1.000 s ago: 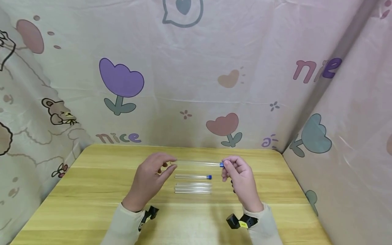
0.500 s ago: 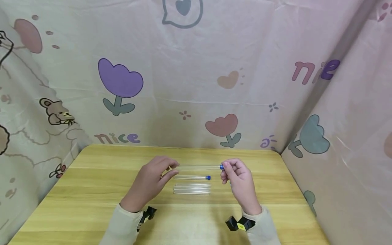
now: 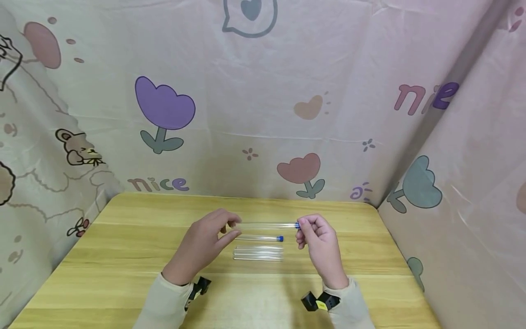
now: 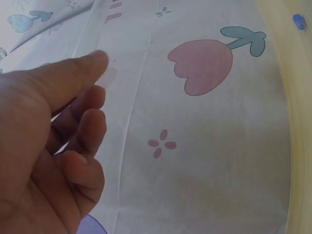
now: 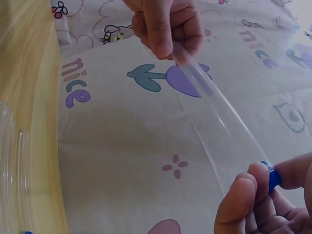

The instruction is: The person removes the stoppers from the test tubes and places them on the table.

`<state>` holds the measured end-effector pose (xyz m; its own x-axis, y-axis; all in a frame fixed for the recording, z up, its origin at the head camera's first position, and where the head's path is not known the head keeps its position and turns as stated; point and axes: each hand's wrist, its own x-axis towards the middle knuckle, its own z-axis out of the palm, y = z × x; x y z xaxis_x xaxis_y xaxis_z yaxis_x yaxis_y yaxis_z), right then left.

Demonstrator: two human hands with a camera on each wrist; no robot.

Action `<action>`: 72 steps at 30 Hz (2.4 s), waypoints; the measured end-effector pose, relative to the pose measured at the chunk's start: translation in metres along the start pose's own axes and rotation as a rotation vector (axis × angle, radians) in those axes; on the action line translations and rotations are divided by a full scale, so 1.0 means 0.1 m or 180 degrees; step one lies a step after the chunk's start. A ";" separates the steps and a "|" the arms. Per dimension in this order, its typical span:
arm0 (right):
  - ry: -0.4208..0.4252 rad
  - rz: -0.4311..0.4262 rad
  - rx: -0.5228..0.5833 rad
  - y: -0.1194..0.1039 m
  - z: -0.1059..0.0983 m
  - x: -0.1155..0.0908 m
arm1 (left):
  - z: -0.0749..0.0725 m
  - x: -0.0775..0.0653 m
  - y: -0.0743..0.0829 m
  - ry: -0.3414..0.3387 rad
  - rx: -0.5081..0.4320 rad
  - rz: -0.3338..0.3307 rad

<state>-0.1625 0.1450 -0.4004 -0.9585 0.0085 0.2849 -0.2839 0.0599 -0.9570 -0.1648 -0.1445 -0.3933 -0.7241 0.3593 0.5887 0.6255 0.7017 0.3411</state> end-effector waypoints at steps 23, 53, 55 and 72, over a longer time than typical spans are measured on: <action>-0.0070 -0.0013 -0.0066 0.03 0.04 0.01 | 0.03 -0.01 -0.03 0.0155 0.0043 0.0197; 0.0092 -0.0070 0.0067 0.02 0.04 -0.01 | 0.00 0.01 0.05 0.0151 -0.0181 -0.0178; 0.0085 -0.0085 0.0041 0.03 0.04 0.00 | 0.01 0.01 0.05 0.0132 -0.0147 -0.0164; 0.0073 -0.0161 -0.0081 0.01 0.04 -0.01 | 0.05 -0.01 0.03 0.0088 0.0000 0.0073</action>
<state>-0.1620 0.1412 -0.4016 -0.9421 0.0278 0.3343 -0.3309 0.0864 -0.9397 -0.1637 -0.1399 -0.3970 -0.7013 0.3583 0.6163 0.6419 0.6934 0.3273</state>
